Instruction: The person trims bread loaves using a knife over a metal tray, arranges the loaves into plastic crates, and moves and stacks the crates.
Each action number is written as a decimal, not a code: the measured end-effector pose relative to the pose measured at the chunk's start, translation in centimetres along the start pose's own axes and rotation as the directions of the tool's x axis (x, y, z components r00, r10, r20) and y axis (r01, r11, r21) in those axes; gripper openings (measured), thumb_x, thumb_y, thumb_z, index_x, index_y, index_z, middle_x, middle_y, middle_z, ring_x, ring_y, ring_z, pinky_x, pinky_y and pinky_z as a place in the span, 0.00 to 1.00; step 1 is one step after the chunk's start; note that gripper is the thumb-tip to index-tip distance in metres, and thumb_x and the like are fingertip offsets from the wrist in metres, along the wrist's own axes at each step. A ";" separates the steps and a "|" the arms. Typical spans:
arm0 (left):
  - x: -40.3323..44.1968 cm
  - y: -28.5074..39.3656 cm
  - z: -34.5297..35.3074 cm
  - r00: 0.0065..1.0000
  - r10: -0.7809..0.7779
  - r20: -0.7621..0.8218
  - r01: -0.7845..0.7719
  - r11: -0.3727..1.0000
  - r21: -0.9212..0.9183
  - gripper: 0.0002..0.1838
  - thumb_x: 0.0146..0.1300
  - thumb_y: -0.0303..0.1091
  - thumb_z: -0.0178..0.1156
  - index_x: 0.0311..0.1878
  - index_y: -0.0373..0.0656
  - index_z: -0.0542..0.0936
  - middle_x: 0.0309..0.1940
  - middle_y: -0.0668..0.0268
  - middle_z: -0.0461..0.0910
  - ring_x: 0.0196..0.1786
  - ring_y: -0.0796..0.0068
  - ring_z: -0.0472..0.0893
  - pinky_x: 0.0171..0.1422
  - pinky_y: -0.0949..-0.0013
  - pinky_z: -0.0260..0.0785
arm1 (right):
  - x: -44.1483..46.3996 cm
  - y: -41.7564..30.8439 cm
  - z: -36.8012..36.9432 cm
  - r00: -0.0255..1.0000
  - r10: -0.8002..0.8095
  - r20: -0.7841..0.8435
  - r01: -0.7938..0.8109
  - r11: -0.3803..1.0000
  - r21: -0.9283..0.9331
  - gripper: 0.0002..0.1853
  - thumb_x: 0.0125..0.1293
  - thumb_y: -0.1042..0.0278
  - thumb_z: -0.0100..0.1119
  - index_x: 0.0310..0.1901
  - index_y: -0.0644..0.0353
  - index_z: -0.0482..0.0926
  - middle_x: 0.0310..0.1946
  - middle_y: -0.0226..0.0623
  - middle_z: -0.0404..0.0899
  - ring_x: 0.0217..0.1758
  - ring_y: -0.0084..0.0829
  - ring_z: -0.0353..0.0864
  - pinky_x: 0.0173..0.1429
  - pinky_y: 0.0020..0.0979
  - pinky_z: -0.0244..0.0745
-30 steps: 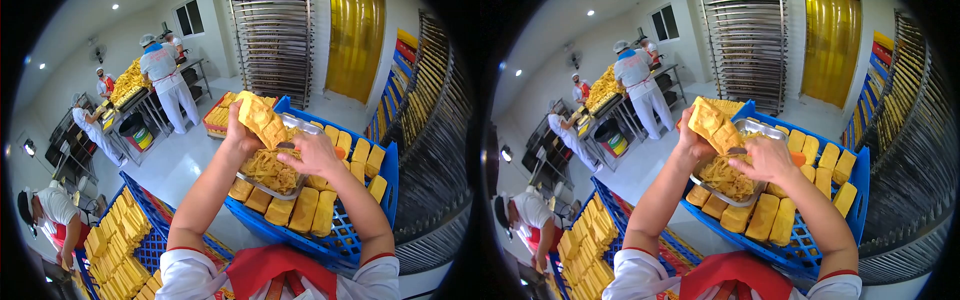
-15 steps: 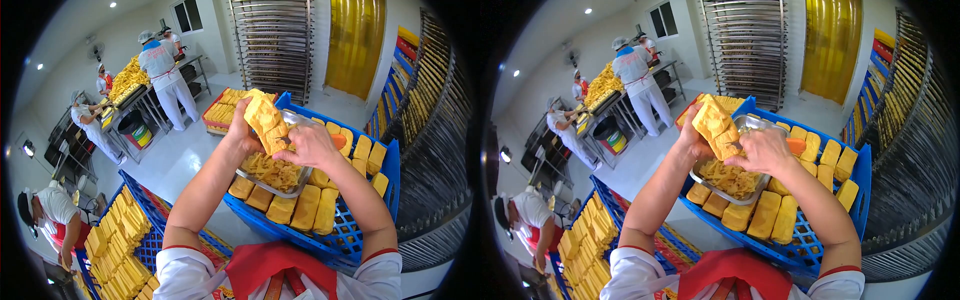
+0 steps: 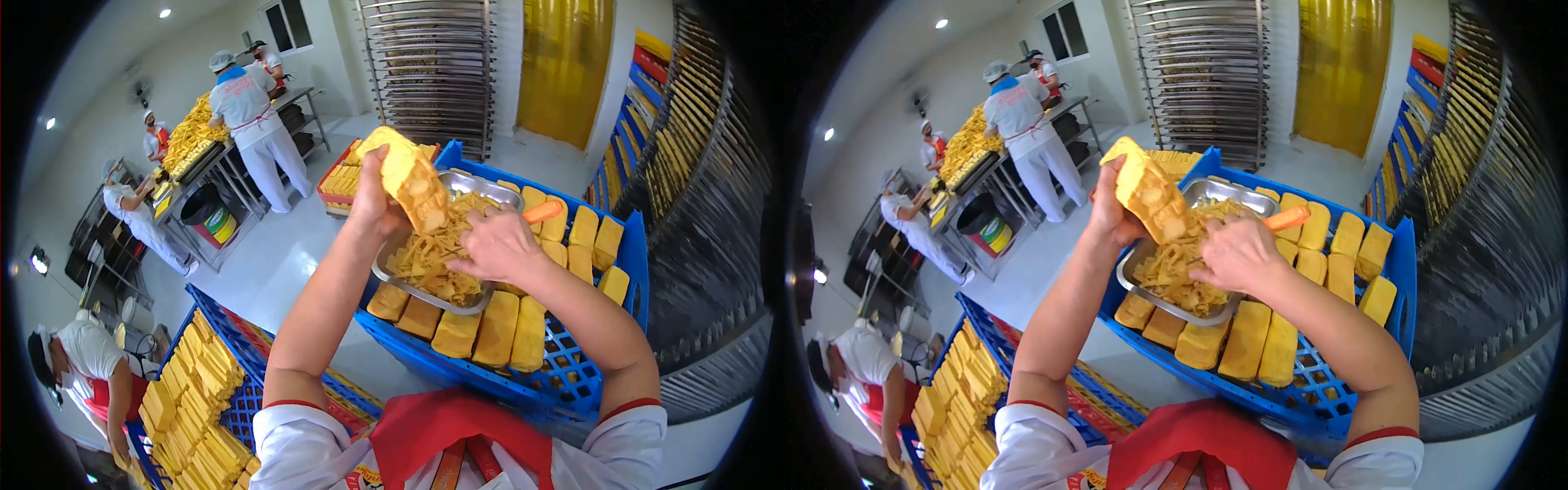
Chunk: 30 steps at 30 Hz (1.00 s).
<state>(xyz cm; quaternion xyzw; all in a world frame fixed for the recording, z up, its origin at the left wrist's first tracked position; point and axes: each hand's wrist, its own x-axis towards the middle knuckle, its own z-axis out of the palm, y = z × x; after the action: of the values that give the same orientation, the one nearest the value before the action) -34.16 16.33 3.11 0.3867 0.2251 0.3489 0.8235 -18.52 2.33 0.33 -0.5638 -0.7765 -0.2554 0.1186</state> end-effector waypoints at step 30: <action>-9.7 -25.4 19.5 0.873 -0.413 0.260 -0.430 -0.396 0.811 0.49 0.62 0.72 0.45 0.73 0.39 0.57 0.64 0.34 0.62 0.54 0.41 0.79 0.56 0.54 0.74 | -16.7 9.8 -13.0 0.426 0.679 0.598 -0.735 -0.126 0.666 0.18 0.57 0.66 0.55 0.49 0.59 0.73 0.28 0.30 0.70 0.27 0.21 0.67 0.30 0.28 0.66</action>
<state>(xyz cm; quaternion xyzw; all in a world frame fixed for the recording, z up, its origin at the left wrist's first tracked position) -17.80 -11.92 -4.41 0.9667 0.1904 -0.1083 0.1327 -5.06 -15.90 5.98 -0.7323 -0.3485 0.3183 0.4908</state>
